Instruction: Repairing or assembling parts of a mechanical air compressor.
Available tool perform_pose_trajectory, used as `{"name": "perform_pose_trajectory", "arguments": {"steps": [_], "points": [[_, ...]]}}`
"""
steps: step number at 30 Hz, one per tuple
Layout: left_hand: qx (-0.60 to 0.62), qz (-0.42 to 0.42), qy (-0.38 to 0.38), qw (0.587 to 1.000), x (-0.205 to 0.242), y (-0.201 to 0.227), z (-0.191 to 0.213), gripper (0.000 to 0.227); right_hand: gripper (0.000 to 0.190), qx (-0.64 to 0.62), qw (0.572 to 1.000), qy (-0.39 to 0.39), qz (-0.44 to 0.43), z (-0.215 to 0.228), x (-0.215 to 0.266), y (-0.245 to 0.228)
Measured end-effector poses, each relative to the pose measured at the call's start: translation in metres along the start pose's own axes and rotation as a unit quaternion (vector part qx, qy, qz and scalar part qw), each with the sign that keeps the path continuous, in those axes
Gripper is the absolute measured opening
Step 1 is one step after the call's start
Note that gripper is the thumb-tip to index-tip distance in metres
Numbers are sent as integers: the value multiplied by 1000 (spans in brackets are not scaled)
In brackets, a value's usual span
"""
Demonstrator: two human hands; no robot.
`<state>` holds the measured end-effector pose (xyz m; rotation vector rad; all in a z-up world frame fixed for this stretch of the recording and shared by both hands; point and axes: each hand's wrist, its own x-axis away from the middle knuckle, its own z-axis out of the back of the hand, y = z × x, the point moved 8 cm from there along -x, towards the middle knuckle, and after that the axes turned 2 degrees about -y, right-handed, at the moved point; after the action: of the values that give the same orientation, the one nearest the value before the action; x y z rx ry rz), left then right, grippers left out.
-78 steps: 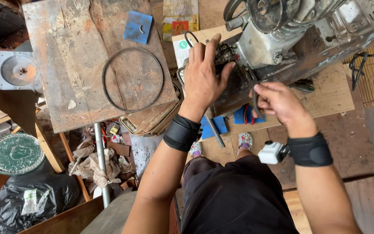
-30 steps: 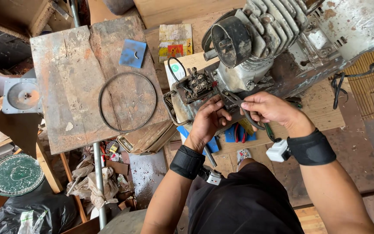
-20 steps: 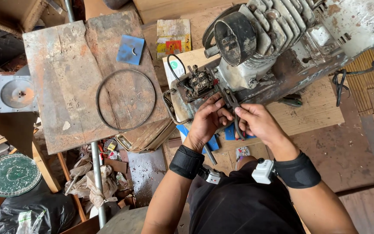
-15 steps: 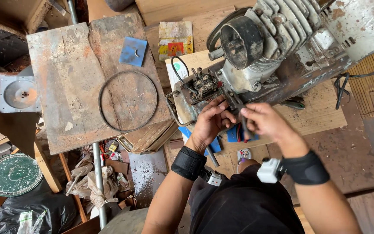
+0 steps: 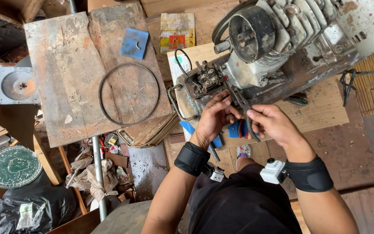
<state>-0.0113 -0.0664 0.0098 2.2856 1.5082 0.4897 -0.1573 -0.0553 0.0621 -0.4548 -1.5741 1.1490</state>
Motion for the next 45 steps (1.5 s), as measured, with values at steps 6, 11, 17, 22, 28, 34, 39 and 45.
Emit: {"name": "perform_pose_trajectory", "arguments": {"steps": [6, 11, 17, 22, 28, 34, 39, 45], "points": [[29, 38, 27, 998, -4, -8, 4, 72, 24, -69, 996, 24, 54, -12, -8, 17], [5, 24, -3, 1000, 0, 2, -9, 68, 25, -122, 992, 9, 21, -31, 3, 4], [22, 32, 4, 999, -1, -2, -1, 66, 24, -132, 990, 29, 48, -32, -3, 9], [-3, 26, 1, 1000, -1, 1, -8, 63, 24, -128, 990, 39, 45, -17, -4, 5], [-2, 8, -21, 1000, 0, -1, -6, 62, 27, 13, 996, -49, -70, 31, -19, -15], [-24, 23, 25, 999, 1, 5, -15, 63, 26, 138, 985, -99, -43, 31, -17, -19], [12, 16, -12, 1000, 0, -2, -4, 61, 23, -33, 999, -6, 36, 0, -2, 7], [3, 27, 7, 1000, 4, 5, -18, 60, 20, -84, 993, 30, 79, -18, -9, 16]]}}
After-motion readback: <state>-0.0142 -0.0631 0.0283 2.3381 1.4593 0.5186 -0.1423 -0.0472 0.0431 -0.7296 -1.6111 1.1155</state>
